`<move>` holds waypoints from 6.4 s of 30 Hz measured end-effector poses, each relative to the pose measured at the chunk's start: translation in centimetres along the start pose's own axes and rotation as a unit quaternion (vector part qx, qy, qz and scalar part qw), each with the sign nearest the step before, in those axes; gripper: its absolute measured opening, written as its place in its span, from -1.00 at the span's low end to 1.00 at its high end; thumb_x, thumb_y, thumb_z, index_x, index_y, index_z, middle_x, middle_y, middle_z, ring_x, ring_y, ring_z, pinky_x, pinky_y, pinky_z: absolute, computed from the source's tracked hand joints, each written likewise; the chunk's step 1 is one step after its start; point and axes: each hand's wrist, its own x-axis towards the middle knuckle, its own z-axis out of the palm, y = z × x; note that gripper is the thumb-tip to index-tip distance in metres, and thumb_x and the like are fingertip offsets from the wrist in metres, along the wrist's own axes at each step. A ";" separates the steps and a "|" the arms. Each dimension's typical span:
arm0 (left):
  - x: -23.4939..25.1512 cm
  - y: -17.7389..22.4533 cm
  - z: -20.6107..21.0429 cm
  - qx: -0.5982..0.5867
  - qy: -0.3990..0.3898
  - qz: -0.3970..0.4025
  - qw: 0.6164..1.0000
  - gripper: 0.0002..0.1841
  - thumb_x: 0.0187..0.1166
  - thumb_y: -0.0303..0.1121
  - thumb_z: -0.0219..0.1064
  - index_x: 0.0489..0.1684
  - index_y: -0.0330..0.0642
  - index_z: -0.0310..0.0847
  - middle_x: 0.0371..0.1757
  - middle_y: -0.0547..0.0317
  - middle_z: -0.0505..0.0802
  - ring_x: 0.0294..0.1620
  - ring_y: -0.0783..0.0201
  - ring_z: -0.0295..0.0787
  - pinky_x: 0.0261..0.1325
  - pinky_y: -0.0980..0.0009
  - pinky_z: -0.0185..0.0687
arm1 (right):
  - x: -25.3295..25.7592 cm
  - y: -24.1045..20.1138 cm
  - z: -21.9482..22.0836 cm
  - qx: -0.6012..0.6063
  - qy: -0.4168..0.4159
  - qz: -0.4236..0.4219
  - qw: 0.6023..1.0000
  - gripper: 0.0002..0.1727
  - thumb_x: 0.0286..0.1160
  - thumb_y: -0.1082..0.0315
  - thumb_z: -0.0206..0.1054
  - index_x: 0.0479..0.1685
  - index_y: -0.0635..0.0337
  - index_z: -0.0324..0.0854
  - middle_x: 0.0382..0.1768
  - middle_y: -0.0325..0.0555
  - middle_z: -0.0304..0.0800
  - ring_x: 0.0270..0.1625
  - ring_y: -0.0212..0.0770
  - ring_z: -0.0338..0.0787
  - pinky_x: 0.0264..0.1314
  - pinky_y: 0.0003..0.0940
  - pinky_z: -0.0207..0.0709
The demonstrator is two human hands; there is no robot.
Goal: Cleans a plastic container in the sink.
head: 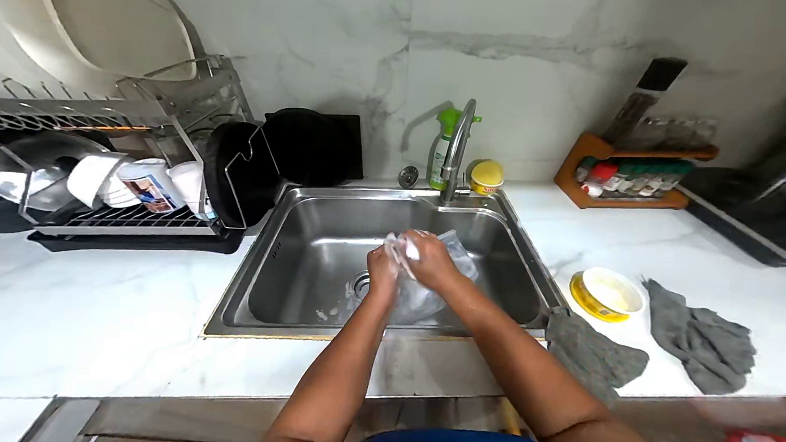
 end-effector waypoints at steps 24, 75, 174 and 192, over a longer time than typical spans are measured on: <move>0.3 0.4 -1.6 0.268 -0.064 0.119 0.954 -0.60 0.82 -0.37 0.04 -0.01 -0.59 0.73 -0.03 -0.41 0.85 0.17 -0.21 0.79 0.40 -0.12 0.56 | 1.2 -3.0 -3.1 0.059 0.015 0.156 0.986 -0.65 0.66 0.23 0.32 0.08 0.40 0.76 -0.02 0.36 0.84 0.15 0.30 0.81 0.31 0.32 0.56; 2.7 -0.1 -5.5 -0.091 0.049 -0.001 0.995 -0.60 0.87 -0.16 0.08 0.01 -0.36 0.70 -0.20 0.02 0.79 -0.19 0.32 0.69 -0.03 0.32 0.68 | 0.1 15.1 -6.4 0.352 0.078 0.183 0.915 -0.49 0.93 0.20 -0.20 0.54 0.27 0.49 0.34 0.01 0.74 0.34 -0.28 0.72 0.43 -0.35 0.59; 2.8 5.8 -0.7 0.216 -0.139 -0.007 0.967 -0.72 0.79 -0.42 0.13 0.26 -0.48 0.50 -0.15 -0.15 0.72 -0.34 0.19 0.64 -0.21 0.20 0.69 | -7.6 6.5 -10.3 0.055 0.107 0.216 0.969 -0.56 0.68 0.37 0.26 0.50 0.27 0.52 0.27 0.28 0.74 0.30 0.20 0.77 0.42 0.22 0.59; 3.2 -8.6 9.3 0.432 -0.413 -0.032 0.801 -0.58 0.70 -0.48 0.24 0.49 -0.48 0.49 0.44 -0.44 0.66 0.50 -0.29 0.60 0.58 -0.18 0.42 | 7.6 18.4 -9.7 0.100 -0.106 0.276 0.950 -0.52 0.81 0.26 0.18 0.61 0.25 0.41 0.08 0.18 0.78 -0.14 -0.07 0.81 0.01 -0.14 0.70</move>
